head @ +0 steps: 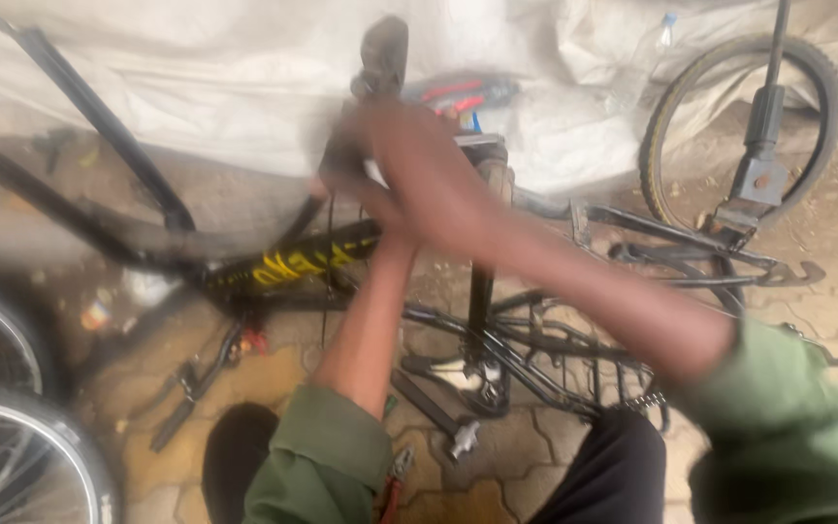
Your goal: The person sits on the ground beside an upside-down bicycle and uses a spanner to loosen the crank and bottom bracket. They remove the crank arm, work on small parts on the ground with pliers and a hammer, and then reattach and tighten components on the frame.
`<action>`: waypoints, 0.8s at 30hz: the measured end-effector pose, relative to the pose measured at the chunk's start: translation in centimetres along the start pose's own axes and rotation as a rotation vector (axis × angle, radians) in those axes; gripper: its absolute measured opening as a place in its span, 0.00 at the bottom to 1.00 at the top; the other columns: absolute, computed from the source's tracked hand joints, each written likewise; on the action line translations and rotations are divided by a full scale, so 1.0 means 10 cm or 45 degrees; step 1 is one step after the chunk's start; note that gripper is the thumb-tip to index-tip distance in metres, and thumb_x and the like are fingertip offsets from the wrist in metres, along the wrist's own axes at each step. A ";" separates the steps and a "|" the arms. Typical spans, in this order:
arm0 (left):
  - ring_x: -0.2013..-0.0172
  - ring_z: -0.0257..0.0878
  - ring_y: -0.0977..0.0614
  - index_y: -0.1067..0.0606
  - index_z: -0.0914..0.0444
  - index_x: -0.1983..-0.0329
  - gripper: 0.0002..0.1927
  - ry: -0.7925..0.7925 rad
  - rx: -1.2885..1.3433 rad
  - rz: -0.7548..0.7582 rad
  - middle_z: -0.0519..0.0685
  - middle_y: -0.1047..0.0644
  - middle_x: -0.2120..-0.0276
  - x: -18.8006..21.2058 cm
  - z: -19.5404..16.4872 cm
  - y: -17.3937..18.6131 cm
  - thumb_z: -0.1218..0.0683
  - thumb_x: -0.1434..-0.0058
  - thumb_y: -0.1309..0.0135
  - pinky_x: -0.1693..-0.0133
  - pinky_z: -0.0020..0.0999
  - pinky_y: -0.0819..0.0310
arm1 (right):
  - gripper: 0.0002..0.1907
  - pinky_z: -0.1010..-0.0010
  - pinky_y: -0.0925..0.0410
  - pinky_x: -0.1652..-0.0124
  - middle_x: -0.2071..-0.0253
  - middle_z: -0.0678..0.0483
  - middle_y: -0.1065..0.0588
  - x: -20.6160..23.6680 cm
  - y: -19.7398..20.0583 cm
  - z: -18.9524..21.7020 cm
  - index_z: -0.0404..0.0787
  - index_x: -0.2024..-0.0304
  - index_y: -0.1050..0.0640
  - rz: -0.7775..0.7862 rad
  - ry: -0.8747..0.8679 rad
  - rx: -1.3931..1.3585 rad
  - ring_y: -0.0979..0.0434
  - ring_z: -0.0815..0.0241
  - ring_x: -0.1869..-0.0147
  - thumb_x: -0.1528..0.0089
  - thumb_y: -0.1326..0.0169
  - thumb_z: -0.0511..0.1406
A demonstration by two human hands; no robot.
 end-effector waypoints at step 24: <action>0.63 0.44 0.18 0.35 0.72 0.50 0.14 0.734 0.571 -0.278 0.57 0.22 0.64 -0.13 0.56 -0.06 0.57 0.32 0.53 0.60 0.41 0.19 | 0.05 0.69 0.35 0.72 0.73 0.53 0.23 1.46 1.20 -1.91 0.39 0.69 0.18 -0.145 -1.164 0.643 0.30 0.67 0.75 0.38 0.37 0.33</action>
Point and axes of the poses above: each hand's wrist, its own x-axis away from the middle knuckle, its own y-axis out of the back of the hand, z = x × y, the point moved 6 cm from there along -x, towards the middle knuckle
